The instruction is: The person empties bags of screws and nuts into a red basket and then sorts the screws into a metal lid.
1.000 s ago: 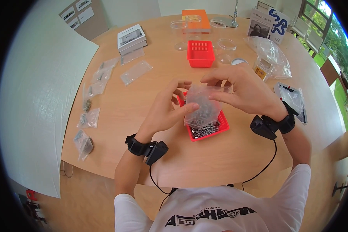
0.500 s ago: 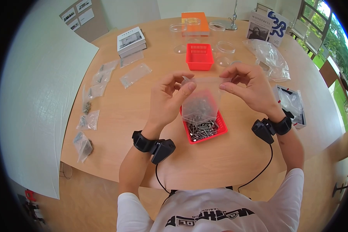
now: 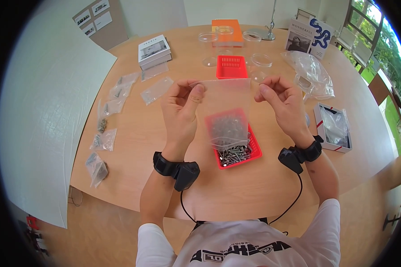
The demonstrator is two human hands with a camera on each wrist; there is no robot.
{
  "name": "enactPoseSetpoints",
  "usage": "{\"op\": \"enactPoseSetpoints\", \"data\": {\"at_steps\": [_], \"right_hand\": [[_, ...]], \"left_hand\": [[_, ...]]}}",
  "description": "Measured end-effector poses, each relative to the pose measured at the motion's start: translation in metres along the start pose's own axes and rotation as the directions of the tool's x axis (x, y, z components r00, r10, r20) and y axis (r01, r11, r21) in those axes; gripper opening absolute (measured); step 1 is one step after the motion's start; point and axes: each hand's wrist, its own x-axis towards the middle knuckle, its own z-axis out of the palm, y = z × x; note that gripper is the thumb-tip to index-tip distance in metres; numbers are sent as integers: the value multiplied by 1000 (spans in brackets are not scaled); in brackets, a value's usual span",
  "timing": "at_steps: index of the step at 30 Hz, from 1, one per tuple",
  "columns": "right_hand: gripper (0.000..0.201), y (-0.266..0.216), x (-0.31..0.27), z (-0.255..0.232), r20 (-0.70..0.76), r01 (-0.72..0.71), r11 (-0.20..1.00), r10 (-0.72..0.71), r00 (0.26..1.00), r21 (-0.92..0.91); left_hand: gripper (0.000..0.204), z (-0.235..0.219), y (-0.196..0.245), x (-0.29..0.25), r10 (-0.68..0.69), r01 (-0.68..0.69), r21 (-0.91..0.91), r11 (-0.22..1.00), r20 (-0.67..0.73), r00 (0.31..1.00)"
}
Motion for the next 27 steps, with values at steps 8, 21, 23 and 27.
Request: {"op": "enactPoseSetpoints", "data": {"at_steps": [8, 21, 23, 27], "right_hand": [[22, -9, 3, 25, 153, 25, 999, -29, 988, 29], [12, -31, 9, 11, 255, 141, 954, -71, 964, -265], [12, -24, 5, -6, 192, 58, 979, -21, 981, -193], [13, -10, -3, -18, 49, 61, 994, -57, 997, -88]], "left_hand": [[24, 8, 6, 4, 68, -75, 119, 990, 59, 996], [12, 3, 35, 24, 232, -286, 434, 854, 174, 957], [12, -1, 28, 24, 193, -206, 321, 924, 73, 979], [17, 5, 19, 21, 118, -112, 108, 988, -56, 991]]}}
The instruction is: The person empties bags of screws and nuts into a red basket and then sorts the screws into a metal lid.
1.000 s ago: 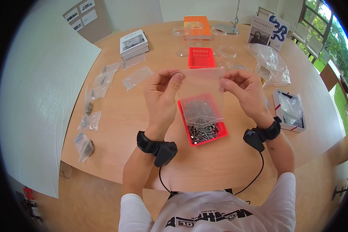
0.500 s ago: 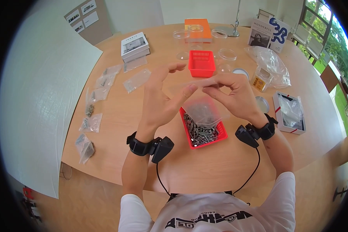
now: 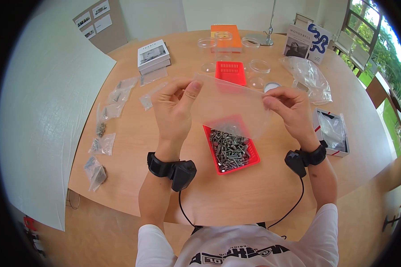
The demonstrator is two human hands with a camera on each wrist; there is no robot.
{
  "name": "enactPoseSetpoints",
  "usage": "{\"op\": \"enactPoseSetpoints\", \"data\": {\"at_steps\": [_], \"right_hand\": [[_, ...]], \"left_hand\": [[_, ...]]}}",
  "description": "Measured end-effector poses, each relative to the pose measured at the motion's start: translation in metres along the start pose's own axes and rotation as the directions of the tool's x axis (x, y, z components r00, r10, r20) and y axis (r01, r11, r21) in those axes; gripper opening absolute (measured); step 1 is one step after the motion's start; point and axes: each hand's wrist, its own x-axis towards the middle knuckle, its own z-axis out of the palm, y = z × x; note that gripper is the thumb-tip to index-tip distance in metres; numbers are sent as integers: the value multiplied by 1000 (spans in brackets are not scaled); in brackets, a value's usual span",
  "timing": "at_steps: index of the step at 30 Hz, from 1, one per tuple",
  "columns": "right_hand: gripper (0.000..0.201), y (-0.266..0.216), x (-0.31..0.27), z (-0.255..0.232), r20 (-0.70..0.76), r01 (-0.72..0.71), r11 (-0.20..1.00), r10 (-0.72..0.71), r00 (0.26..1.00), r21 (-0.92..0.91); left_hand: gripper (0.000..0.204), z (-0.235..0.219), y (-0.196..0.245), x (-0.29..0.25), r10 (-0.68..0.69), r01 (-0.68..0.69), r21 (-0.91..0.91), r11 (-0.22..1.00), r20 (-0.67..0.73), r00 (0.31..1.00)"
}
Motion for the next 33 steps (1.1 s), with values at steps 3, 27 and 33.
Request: {"op": "enactPoseSetpoints", "data": {"at_steps": [3, 27, 33], "right_hand": [[21, 2, -2, 6, -115, 51, 996, -43, 992, 71], [14, -29, 10, 17, 102, 354, 841, -344, 933, -410], [12, -34, 20, 21, 101, 337, 863, -323, 941, -377]], "left_hand": [[23, 1, -5, 1, -117, 116, 47, 992, 22, 993], [14, 33, 5, 1, 79, -197, 255, 947, 409, 909], [9, 40, 20, 1, 164, -266, 247, 932, 366, 916]]}}
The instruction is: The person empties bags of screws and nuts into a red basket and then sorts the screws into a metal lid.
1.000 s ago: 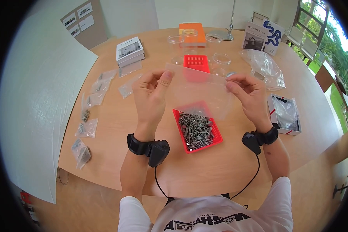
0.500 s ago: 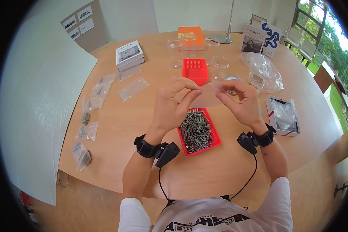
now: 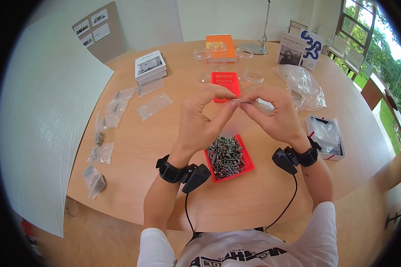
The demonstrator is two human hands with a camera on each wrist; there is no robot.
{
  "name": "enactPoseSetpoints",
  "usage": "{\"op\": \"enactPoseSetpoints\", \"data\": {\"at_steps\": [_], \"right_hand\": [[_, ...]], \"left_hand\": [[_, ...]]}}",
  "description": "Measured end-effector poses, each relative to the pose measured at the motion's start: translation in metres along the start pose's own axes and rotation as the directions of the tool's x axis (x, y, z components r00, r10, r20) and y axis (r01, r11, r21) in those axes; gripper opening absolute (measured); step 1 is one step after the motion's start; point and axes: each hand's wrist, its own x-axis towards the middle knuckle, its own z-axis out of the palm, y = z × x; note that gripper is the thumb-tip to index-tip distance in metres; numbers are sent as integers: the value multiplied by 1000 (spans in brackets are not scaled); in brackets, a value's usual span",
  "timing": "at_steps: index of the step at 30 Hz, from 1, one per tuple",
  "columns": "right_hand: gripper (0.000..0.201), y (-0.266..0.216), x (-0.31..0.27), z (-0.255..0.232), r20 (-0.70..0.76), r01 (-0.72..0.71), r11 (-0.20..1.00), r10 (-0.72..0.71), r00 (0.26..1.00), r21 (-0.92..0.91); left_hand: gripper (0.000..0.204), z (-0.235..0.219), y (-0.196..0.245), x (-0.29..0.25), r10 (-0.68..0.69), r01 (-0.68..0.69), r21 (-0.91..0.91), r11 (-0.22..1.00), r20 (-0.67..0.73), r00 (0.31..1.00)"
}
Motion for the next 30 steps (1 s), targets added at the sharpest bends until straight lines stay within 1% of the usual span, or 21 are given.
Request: {"op": "enactPoseSetpoints", "data": {"at_steps": [3, 9, 12, 15, 18, 21, 24, 27, 30], "right_hand": [[11, -1, 5, -3, 17, 87, 994, -87, 996, -68], [9, -9, 10, -2, 26, 208, 961, -207, 978, -181], [11, -14, 10, 0, -4, 171, 974, -173, 985, -151], [11, -19, 10, 0, -5, 116, 986, -118, 993, -122], [11, -20, 9, -4, -60, 54, 996, -59, 996, -76], [9, -22, 2, -21, -71, -37, 996, 31, 997, -81], [6, -8, -10, -34, -75, -158, 974, 172, 982, 163], [5, 1, -22, -42, -77, -221, 953, 241, 967, 206], [7, 5, -29, -55, -51, -205, 973, 211, 976, 107]], "left_hand": [[7, -2, -5, 1, 51, -51, 10, 999, -14, 999], [7, 0, -5, 4, 147, -146, 80, 986, -12, 989], [8, -5, -2, 3, 205, -208, 184, 961, 34, 978], [6, -3, -1, 4, 215, -215, 111, 970, 9, 976], [7, -2, 0, 4, 164, -165, -28, 986, -44, 986], [5, -5, 3, 1, 38, -56, -143, 988, -129, 991], [5, -7, -2, -3, -28, -11, -263, 965, -142, 989], [6, -2, -3, -5, -44, 12, -266, 964, -113, 993], [5, 2, -4, -4, -20, 5, -247, 969, -57, 998]]}}
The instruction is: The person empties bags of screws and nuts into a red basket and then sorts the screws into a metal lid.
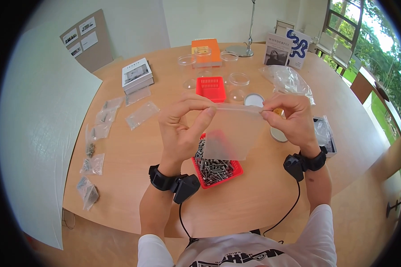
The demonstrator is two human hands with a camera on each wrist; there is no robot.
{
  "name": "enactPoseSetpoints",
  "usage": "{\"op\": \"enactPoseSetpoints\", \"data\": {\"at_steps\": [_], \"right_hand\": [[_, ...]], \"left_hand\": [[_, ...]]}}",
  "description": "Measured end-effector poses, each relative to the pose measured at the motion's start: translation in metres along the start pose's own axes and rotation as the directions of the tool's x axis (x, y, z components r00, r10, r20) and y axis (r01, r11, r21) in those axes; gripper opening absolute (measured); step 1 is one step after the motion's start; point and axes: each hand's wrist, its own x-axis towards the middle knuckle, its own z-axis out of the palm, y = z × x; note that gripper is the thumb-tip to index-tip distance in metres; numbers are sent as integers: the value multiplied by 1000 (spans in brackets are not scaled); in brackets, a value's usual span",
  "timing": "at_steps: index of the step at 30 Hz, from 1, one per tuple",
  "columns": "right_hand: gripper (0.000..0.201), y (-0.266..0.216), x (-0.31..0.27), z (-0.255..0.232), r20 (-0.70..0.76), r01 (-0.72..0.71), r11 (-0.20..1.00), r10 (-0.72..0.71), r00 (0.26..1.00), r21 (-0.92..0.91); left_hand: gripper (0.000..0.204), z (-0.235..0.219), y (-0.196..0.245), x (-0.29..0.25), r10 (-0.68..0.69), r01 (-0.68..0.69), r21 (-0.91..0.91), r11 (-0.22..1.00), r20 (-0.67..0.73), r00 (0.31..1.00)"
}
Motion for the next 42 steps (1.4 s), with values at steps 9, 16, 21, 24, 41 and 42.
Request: {"op": "enactPoseSetpoints", "data": {"at_steps": [9, 16, 21, 24, 41, 42], "right_hand": [[8, 7, -9, -89, -223, 16, 993, -43, 974, -121], [15, 96, -103, -218, -761, -499, 837, 168, 627, -226], [27, 161, -176, -223, -772, -776, 321, 175, 612, -543], [39, 146, -165, -199, -707, -697, 272, 77, 703, -664], [36, 88, -92, -102, -188, -120, 631, -41, 981, -767], [36, 84, -85, -90, -170, -83, 665, -67, 983, -742]], "left_hand": [[11, 19, 17, -18, -86, 84, -103, 991, -11, 996], [13, 23, 96, -61, -27, 246, -784, 570, 282, 959], [19, 36, 160, -75, -192, 402, -798, 450, 354, 915], [21, 38, 164, -67, -186, 412, -767, 492, 370, 910], [24, 35, 165, -69, -167, 275, -639, 719, 225, 960], [24, 34, 163, -71, -151, 241, -643, 727, 193, 969]]}}
